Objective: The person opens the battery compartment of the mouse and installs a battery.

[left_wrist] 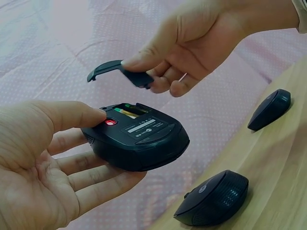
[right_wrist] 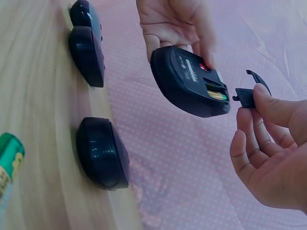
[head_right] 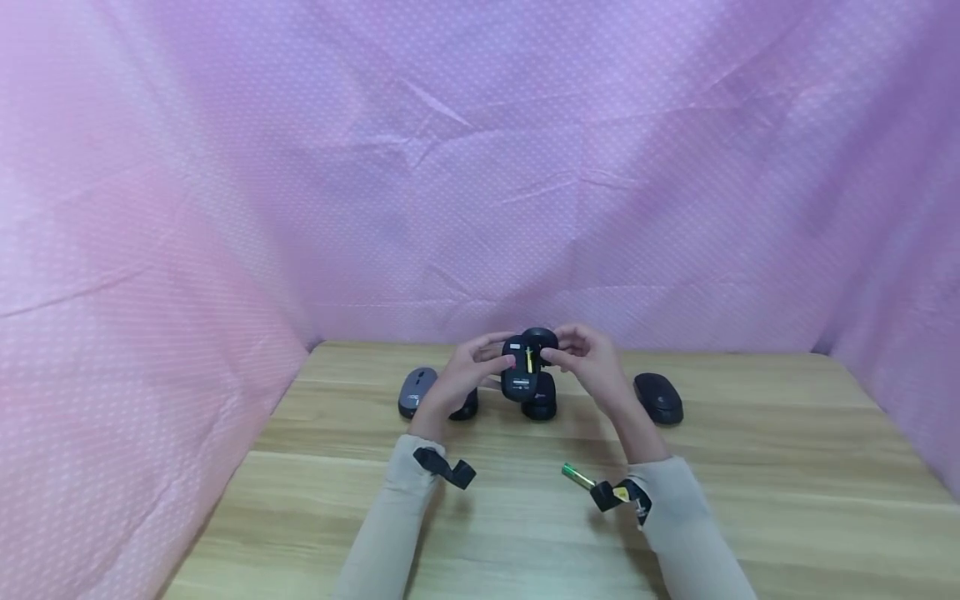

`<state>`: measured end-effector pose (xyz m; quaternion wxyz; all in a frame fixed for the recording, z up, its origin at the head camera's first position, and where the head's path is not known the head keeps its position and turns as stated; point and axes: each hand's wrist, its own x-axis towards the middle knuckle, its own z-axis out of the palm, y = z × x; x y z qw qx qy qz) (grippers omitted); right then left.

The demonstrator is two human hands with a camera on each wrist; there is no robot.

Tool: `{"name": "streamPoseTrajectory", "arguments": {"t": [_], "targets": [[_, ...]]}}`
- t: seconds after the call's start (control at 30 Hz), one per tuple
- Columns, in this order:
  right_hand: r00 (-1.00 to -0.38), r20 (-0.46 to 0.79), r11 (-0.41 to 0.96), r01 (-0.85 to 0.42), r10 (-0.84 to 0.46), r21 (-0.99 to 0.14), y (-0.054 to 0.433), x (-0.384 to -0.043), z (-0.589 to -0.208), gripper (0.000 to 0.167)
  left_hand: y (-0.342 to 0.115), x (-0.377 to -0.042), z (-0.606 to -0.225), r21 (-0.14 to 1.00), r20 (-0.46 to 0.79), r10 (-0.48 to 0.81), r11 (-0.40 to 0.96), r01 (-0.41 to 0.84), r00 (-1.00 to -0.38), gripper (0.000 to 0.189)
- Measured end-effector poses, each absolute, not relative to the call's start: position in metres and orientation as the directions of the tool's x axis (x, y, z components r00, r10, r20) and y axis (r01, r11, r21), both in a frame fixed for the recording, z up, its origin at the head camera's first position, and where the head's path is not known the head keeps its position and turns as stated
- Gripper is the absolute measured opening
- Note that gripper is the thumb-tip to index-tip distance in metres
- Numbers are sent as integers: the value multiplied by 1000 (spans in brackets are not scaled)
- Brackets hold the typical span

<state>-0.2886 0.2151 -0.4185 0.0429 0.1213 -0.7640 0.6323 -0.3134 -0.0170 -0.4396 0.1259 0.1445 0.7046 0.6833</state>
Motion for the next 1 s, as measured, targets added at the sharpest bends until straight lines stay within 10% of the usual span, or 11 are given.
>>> {"name": "streamPoseTrajectory", "arguments": {"t": [1.0], "targets": [[-967,250,155,-255,-50,-955,203,-294,-433,36,-9,-313,-436,996,39,442,56,72,-896,49]]}}
